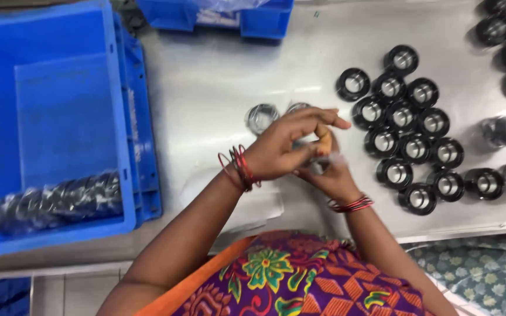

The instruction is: Packing round black automotive parts into plastic bags and placing them in blue storage bins.

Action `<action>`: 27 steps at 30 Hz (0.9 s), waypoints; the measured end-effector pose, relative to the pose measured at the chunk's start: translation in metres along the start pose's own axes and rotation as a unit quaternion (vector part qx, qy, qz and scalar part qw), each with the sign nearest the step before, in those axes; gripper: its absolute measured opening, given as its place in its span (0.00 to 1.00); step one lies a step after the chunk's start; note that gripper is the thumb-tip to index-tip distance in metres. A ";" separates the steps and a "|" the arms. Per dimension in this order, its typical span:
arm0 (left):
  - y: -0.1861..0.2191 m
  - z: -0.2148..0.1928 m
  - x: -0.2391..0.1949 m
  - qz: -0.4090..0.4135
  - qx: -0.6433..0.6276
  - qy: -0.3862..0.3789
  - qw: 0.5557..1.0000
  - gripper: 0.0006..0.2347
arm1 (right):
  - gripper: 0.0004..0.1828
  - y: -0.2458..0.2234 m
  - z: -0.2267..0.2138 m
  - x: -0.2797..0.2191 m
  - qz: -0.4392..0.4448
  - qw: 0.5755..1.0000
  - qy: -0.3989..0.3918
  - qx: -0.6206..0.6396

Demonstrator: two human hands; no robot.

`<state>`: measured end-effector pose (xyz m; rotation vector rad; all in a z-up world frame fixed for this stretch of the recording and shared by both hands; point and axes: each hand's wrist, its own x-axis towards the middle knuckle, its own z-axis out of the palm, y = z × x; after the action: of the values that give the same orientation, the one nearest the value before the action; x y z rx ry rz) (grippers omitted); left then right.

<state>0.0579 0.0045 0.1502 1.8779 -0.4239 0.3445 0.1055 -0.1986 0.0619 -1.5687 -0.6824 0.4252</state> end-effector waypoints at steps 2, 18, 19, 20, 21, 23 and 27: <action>-0.008 0.004 -0.012 -0.015 -0.167 -0.066 0.984 0.01 | 0.28 0.029 0.003 -0.007 0.025 0.999 -0.025 -0.013; -0.080 0.041 -0.073 -0.172 0.065 -0.064 0.981 0.09 | 0.24 0.009 -0.002 0.003 0.364 0.884 -0.019 0.294; -0.074 0.039 -0.072 -0.175 0.044 -0.028 0.983 0.10 | 0.20 0.012 -0.002 0.014 0.338 0.932 -0.004 0.131; -0.069 0.037 -0.072 -0.177 0.023 0.007 0.984 0.11 | 0.17 0.014 -0.001 0.025 0.302 0.952 0.011 -0.035; -0.058 0.028 -0.072 -0.179 0.026 0.010 0.983 0.11 | 0.17 0.007 0.000 0.037 0.302 0.953 0.008 -0.035; -0.034 0.013 -0.075 -0.220 0.021 0.098 0.970 0.14 | 0.10 -0.007 0.003 0.055 0.017 0.845 0.074 -0.530; -0.028 -0.009 -0.112 -0.307 0.120 0.106 0.938 0.14 | 0.27 -0.011 0.003 0.066 -0.074 0.800 0.021 -0.595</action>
<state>-0.0294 0.0351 0.0815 2.0709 0.3696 0.1741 0.1515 -0.1537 0.0805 -2.6586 -1.1303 -0.2635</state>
